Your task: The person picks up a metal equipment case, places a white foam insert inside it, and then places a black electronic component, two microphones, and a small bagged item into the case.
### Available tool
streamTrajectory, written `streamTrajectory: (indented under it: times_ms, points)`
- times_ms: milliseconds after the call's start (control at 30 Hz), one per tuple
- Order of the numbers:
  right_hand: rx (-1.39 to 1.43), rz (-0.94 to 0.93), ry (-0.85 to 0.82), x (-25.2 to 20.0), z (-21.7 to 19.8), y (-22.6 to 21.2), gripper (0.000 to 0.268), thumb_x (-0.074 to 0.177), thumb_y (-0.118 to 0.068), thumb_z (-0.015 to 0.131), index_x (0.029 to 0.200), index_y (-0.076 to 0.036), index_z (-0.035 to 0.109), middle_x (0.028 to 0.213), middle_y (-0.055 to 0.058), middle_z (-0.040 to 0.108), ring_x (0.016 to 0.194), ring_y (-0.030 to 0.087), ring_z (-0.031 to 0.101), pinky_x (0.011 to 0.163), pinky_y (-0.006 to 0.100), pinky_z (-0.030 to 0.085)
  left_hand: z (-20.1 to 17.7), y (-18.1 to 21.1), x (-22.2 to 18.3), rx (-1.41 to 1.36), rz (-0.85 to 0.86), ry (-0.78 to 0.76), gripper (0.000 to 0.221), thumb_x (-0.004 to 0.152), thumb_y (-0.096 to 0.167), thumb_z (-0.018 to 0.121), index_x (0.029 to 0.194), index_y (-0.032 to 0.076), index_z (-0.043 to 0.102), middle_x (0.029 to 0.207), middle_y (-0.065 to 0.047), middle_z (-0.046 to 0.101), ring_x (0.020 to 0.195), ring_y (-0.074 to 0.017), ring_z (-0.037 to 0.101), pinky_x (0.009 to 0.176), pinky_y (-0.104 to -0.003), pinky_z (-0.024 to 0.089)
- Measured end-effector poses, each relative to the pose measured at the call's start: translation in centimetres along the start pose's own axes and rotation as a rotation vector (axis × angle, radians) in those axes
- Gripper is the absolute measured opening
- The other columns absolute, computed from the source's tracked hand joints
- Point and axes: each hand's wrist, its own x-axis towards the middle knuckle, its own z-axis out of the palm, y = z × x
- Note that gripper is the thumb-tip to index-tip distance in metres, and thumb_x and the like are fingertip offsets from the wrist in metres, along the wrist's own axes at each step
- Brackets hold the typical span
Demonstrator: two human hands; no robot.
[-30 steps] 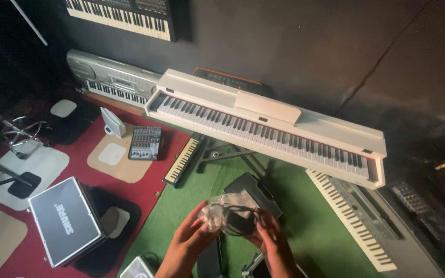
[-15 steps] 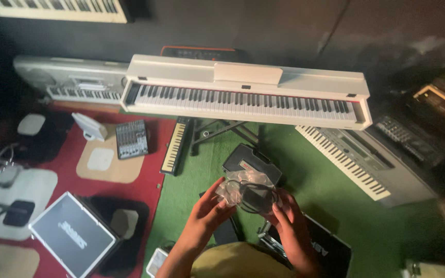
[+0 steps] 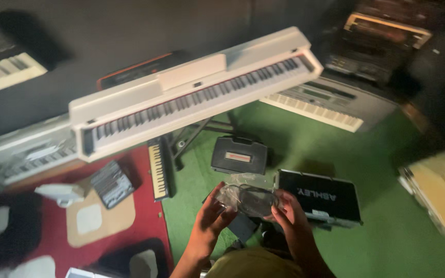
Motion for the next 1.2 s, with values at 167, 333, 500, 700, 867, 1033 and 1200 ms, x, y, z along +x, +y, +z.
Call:
streamTrajectory:
  times_ms: [167,333,500,700,867,1033,1200]
  points:
    - [0.014,-0.023,0.178,-2.9,-2.9,1.2,0.05,0.094,-0.007,0.063,0.143,-0.007,0.051,0.132,0.015,0.063,0.116,0.026,0.063,0.097,0.04,0.054,1.3,-1.7,2.0,-0.074,-0.05,-0.188,0.074,0.094,0.011,0.07,0.158,0.005,0.034,0.137,-0.014,0.058,0.124,-0.0227,0.058,0.11,-0.04,0.048]
    - [0.121,-0.125,0.266,-6.3,-5.1,0.3,0.057,0.089,-0.004,0.063,0.144,-0.009,0.046,0.139,0.009,0.058,0.124,0.023,0.06,0.098,0.04,0.055,4.5,-3.6,4.1,0.056,-0.133,-0.266,0.066,0.095,0.009,0.065,0.154,0.008,0.037,0.137,-0.017,0.06,0.122,-0.0255,0.062,0.104,-0.042,0.055]
    - [0.174,-0.139,0.428,-9.3,-7.9,-0.5,0.053,0.092,-0.006,0.062,0.142,-0.008,0.046,0.14,0.009,0.058,0.123,0.024,0.06,0.096,0.04,0.055,8.7,-5.9,4.8,0.114,-0.2,-0.408,0.066,0.094,0.008,0.063,0.155,0.014,0.036,0.135,-0.016,0.061,0.121,-0.0269,0.065,0.104,-0.044,0.057]
    - [0.228,-0.222,0.532,-13.9,-14.4,0.3,0.053,0.091,-0.004,0.064,0.14,-0.007,0.046,0.141,0.009,0.055,0.122,0.023,0.061,0.092,0.041,0.058,16.4,-9.9,5.6,0.176,-0.346,-0.475,0.062,0.095,0.009,0.061,0.154,0.014,0.041,0.136,-0.018,0.061,0.12,-0.0298,0.065,0.101,-0.044,0.053]
    - [0.23,-0.243,0.682,-18.7,-21.2,0.8,0.051,0.092,-0.003,0.063,0.14,-0.006,0.046,0.141,0.01,0.056,0.114,0.025,0.063,0.091,0.042,0.057,25.1,-14.5,4.2,0.115,-0.381,-0.591,0.063,0.094,0.012,0.063,0.153,0.013,0.04,0.141,-0.016,0.058,0.125,-0.0277,0.062,0.103,-0.046,0.053]
    - [0.273,-0.344,0.829,-23.7,-27.1,1.0,0.049,0.092,-0.001,0.064,0.138,-0.002,0.048,0.136,0.012,0.056,0.117,0.022,0.063,0.094,0.041,0.057,33.0,-17.8,2.4,0.139,-0.393,-0.751,0.063,0.097,0.015,0.062,0.155,0.011,0.039,0.145,-0.014,0.055,0.129,-0.0258,0.06,0.106,-0.046,0.051]
    - [0.297,-0.322,0.994,-28.3,-31.3,1.2,0.048,0.091,-0.002,0.064,0.137,-0.002,0.05,0.138,0.01,0.058,0.118,0.019,0.062,0.096,0.038,0.056,39.6,-21.0,1.0,0.259,-0.437,-0.846,0.063,0.097,0.016,0.06,0.155,0.014,0.038,0.143,-0.013,0.057,0.125,-0.0248,0.063,0.101,-0.044,0.053]
